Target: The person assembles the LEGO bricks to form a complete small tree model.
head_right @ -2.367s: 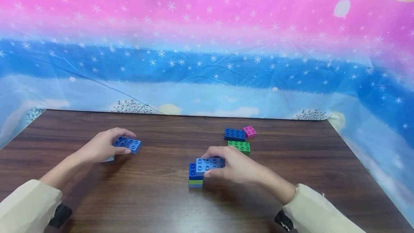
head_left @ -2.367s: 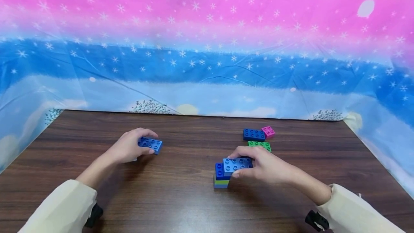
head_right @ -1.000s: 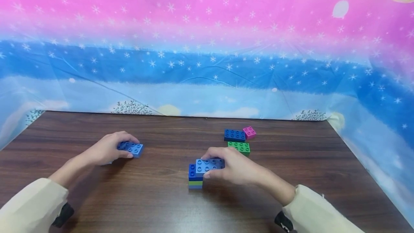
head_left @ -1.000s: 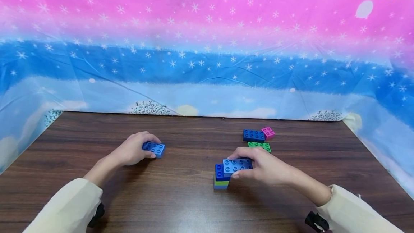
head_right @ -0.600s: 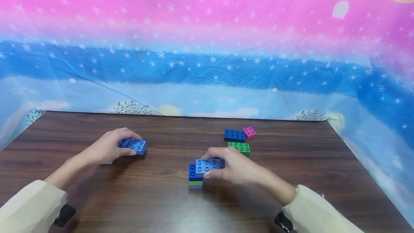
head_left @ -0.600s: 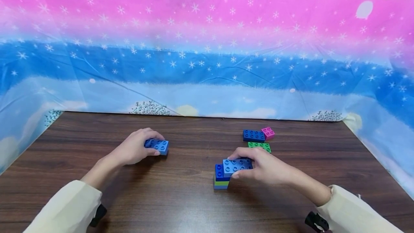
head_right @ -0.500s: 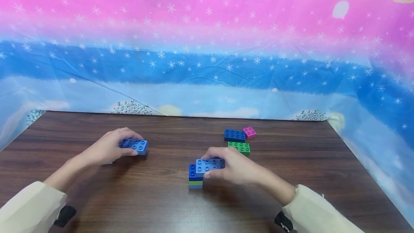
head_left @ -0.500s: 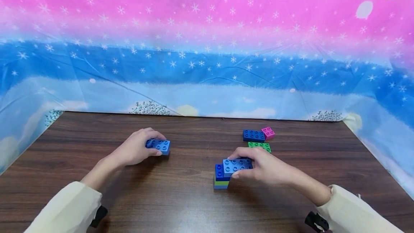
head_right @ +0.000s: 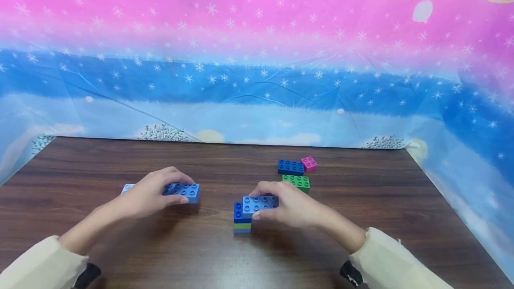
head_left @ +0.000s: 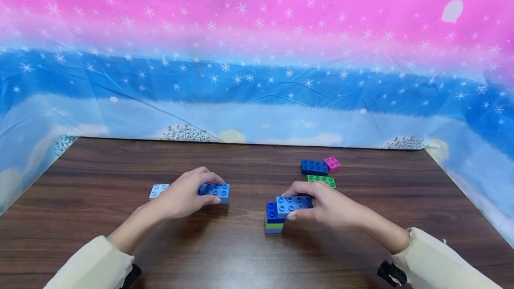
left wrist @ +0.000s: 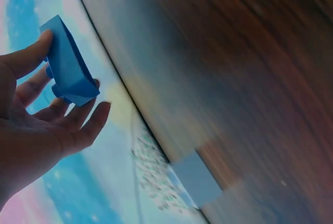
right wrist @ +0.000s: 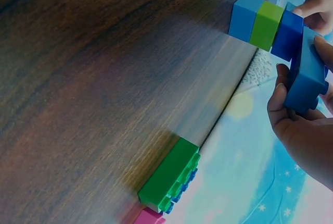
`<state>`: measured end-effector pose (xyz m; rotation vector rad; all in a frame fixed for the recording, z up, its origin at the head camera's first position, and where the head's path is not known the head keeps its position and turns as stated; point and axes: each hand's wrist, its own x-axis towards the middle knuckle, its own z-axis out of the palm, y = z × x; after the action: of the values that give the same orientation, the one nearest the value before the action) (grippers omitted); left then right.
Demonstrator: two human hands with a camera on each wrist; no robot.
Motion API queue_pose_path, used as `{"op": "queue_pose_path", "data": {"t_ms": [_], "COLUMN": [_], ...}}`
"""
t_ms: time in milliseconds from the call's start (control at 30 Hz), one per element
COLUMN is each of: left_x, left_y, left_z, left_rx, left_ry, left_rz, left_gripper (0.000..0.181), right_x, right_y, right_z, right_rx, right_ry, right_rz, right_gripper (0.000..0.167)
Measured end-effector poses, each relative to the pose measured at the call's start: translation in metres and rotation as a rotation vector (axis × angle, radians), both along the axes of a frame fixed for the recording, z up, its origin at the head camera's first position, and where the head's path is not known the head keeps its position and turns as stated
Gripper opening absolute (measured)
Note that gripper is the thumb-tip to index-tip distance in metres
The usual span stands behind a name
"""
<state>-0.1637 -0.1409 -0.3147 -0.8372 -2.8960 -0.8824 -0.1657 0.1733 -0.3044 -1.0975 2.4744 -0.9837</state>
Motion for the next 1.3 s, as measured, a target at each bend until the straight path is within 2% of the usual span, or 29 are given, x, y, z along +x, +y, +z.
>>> {"op": "queue_pose_path", "data": {"t_ms": [133,333,500,667,900,1300], "left_x": [0.008,0.017,0.022,0.026,0.029,0.027], "left_y": [0.014,0.032,0.046,0.058,0.068,0.076], "left_z": [0.003,0.004,0.004,0.006,0.005,0.002], "left_rx": [-0.006,0.028,0.075,0.093,0.088,0.086], "left_ry": [-0.01,0.016,0.04,0.037,0.033,0.062], "left_rz": [-0.048,-0.101,-0.124,-0.145,-0.134,-0.115], "left_gripper": [0.028,0.029,0.03,0.03,0.03,0.029], "right_x": [-0.001,-0.001,-0.001,-0.001,-0.001,0.0], "right_y": [0.0,0.0,0.0,0.0,0.0,0.0], "right_z": [0.0,0.0,-0.001,-0.001,-0.002,-0.002], "right_rx": [0.003,0.007,0.002,0.0,-0.011,0.0], "right_ry": [0.011,0.015,0.019,0.024,0.028,0.055], "right_rz": [0.001,0.0,0.005,0.007,0.021,0.022], "right_gripper": [0.032,0.031,0.03,0.03,0.03,0.03]}}
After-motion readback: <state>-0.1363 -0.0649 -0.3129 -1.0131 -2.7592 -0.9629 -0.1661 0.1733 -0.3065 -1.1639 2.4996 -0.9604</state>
